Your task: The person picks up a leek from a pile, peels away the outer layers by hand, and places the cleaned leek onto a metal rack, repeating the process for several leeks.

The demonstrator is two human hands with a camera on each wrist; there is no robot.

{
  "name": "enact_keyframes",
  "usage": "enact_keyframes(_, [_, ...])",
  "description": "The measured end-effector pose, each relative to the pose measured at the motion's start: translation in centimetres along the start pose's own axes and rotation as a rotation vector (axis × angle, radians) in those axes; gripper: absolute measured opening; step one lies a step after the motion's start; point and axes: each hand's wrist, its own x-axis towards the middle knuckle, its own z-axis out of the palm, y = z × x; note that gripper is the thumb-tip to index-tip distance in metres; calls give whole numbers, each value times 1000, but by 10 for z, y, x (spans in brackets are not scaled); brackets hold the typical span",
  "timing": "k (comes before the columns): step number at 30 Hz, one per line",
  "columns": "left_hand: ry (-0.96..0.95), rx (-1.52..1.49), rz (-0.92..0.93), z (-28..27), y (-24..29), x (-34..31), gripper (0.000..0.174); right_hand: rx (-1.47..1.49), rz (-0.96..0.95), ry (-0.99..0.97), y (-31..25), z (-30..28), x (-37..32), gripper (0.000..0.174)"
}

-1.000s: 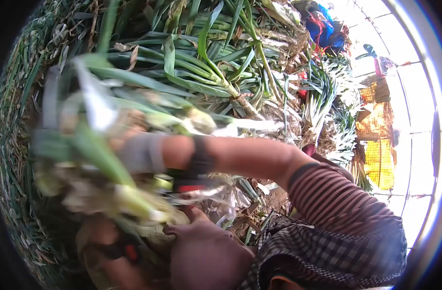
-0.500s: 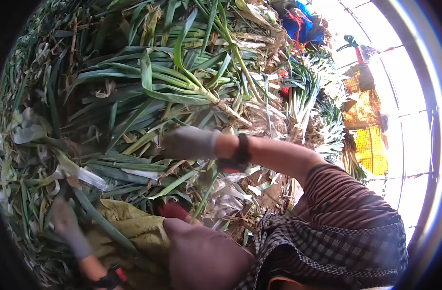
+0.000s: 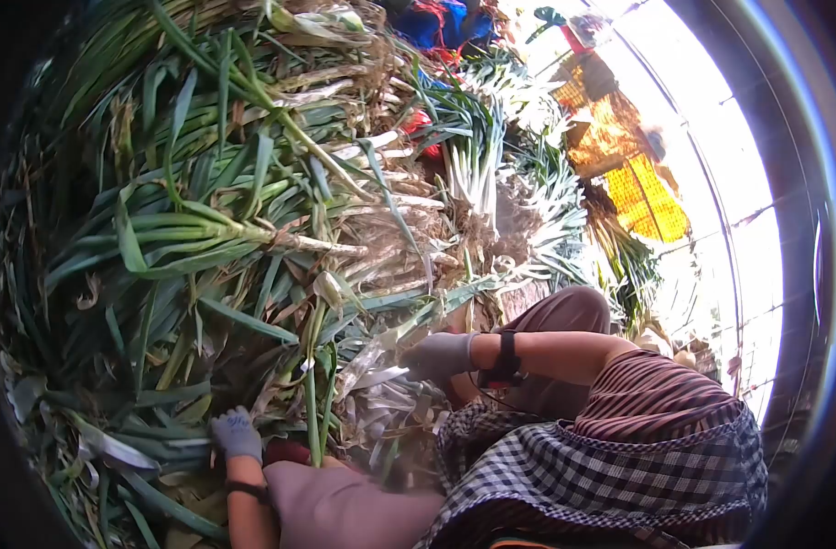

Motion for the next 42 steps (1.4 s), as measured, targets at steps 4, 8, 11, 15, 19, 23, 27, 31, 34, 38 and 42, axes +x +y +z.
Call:
enact_keyframes(4, [186,76,-252,-66,-88,-70,36,-119,113,-87,31,10,-2,33])
enact_keyframes(8, [-37,366,-612,-129,-237,-163,55,-194,143,-129,63,4,18,32])
enact_keyframes(11, [74,441,-620,-254,-195,-212,41,-184,67,108,77,-4,28,27])
enact_keyframes(15, [492,-263,-579,-327,-153,-238,38,-76,-14,267,73,-12,27,28])
enact_keyframes(19, [827,-825,-339,-388,-24,-230,32,-175,-19,362,91,-3,55,22])
enact_keyframes(23, [811,-1227,49,-390,88,-212,34,-228,-100,717,128,18,134,31])
enact_keyframes(27, [696,-1384,-91,-352,110,-174,31,-289,-25,194,113,23,151,25])
enact_keyframes(31, [582,-1550,-188,-337,76,-169,30,-215,-84,253,69,-12,91,19])
enact_keyframes(34, [709,-1608,-61,-351,83,-172,25,-444,-252,466,28,-75,11,10])
enact_keyframes(38, [676,-1589,41,-357,101,-179,25,-726,-331,662,-29,-136,-103,4])
enact_keyframes(42, [677,-1650,85,-366,115,-181,24,-905,-240,845,-50,-180,-228,5])
